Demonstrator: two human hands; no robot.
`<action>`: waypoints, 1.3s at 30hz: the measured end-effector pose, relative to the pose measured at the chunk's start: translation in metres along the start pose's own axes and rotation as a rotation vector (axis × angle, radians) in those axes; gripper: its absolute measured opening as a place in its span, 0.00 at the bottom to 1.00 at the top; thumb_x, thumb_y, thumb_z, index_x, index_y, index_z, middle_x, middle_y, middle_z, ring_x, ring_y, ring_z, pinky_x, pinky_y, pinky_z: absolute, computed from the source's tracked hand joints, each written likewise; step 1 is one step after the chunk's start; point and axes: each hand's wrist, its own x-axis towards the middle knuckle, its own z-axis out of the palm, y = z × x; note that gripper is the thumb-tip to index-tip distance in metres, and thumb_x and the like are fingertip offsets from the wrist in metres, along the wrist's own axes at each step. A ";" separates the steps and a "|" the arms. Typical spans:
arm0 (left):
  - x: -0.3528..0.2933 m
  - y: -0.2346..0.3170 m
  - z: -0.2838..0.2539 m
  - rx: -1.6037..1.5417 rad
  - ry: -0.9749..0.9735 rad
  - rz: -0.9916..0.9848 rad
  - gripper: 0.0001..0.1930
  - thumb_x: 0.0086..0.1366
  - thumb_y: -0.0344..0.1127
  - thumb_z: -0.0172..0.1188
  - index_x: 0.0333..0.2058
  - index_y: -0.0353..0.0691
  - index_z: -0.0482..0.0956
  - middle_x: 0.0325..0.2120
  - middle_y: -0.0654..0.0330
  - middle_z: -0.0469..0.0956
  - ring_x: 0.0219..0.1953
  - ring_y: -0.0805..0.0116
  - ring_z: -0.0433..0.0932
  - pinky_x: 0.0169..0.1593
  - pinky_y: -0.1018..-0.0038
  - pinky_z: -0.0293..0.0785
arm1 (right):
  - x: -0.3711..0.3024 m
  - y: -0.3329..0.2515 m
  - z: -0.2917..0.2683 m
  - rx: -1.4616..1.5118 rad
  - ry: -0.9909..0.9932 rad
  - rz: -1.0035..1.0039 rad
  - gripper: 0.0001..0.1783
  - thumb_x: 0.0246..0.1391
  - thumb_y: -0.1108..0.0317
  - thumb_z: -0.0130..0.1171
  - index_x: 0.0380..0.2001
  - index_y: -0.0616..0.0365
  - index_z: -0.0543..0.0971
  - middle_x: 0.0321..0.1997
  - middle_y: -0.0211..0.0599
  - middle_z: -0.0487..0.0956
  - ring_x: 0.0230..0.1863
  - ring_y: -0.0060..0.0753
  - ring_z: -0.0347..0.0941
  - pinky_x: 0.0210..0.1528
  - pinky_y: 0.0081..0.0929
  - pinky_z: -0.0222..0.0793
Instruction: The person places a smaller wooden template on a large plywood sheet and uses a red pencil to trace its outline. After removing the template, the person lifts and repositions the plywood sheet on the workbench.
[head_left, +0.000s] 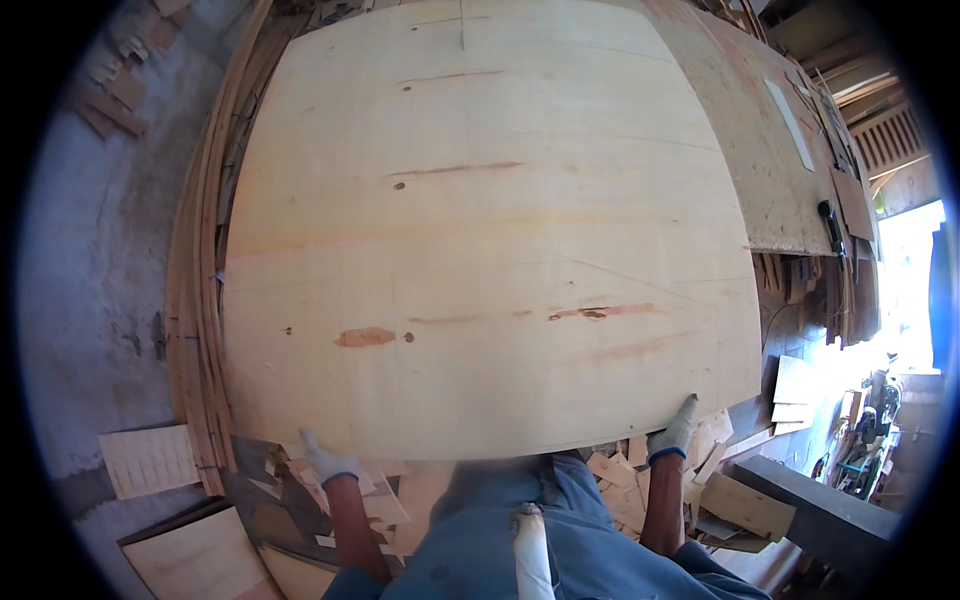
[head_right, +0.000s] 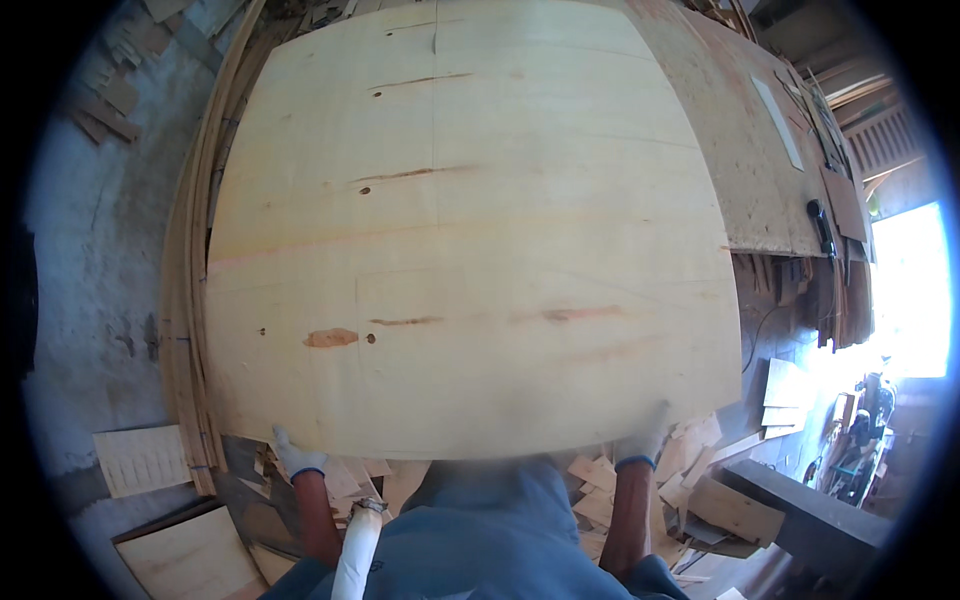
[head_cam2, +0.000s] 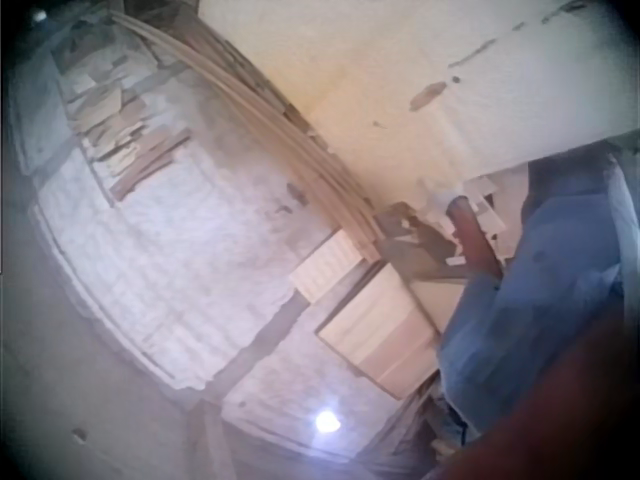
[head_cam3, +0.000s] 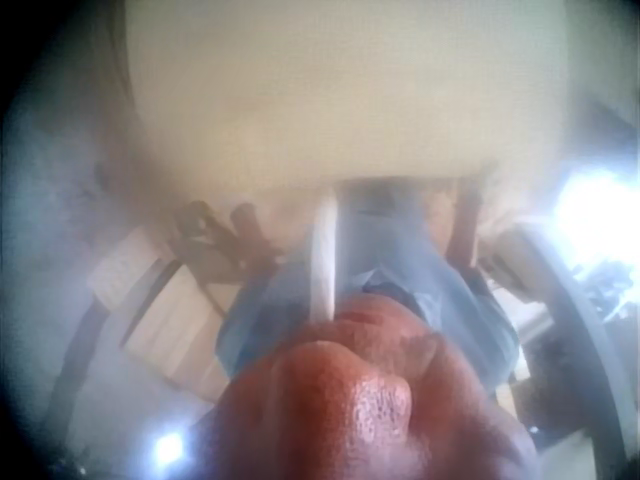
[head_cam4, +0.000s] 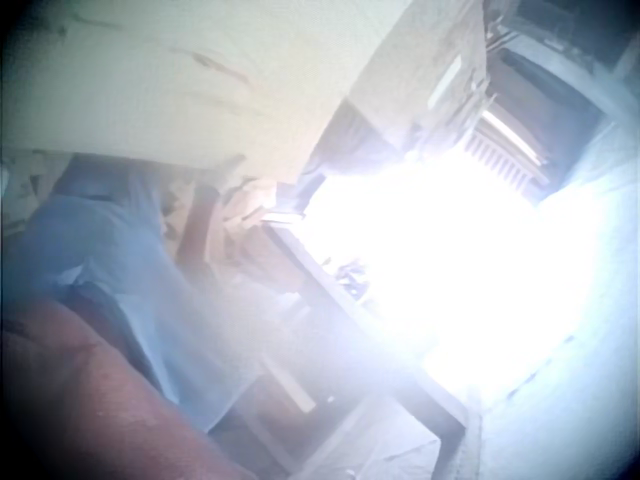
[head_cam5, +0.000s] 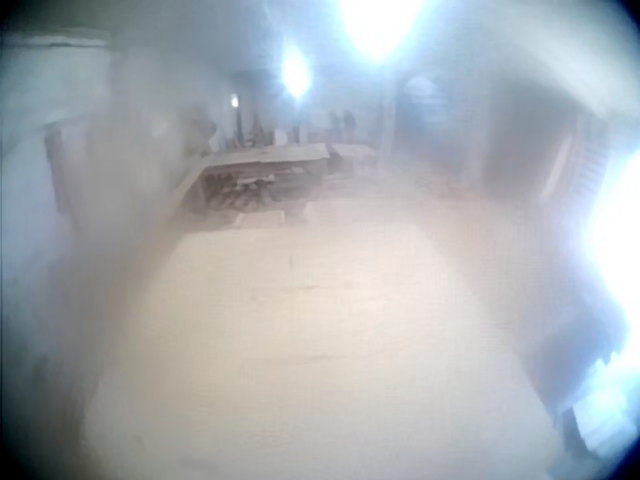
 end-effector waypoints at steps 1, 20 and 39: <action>0.002 0.000 0.003 0.011 -0.002 0.011 0.28 0.70 0.58 0.49 0.60 0.47 0.68 0.56 0.58 0.73 0.55 0.55 0.73 0.56 0.54 0.72 | -0.001 -0.001 0.006 -0.033 0.041 -0.001 0.34 0.64 0.36 0.49 0.63 0.48 0.68 0.58 0.34 0.75 0.54 0.38 0.75 0.51 0.42 0.77; 0.045 -0.010 0.016 0.180 -0.097 0.146 0.32 0.71 0.57 0.48 0.64 0.40 0.64 0.61 0.56 0.70 0.61 0.54 0.69 0.65 0.58 0.65 | 0.066 0.008 0.005 -0.273 -0.041 -0.075 0.35 0.63 0.35 0.48 0.62 0.48 0.68 0.60 0.35 0.74 0.56 0.40 0.74 0.54 0.45 0.75; 0.032 0.007 0.083 0.030 0.037 -0.019 0.31 0.71 0.59 0.46 0.63 0.43 0.66 0.59 0.56 0.71 0.59 0.51 0.71 0.60 0.52 0.69 | 0.050 0.000 0.047 -0.053 0.008 0.011 0.34 0.64 0.35 0.48 0.61 0.48 0.69 0.57 0.34 0.76 0.52 0.40 0.77 0.47 0.43 0.79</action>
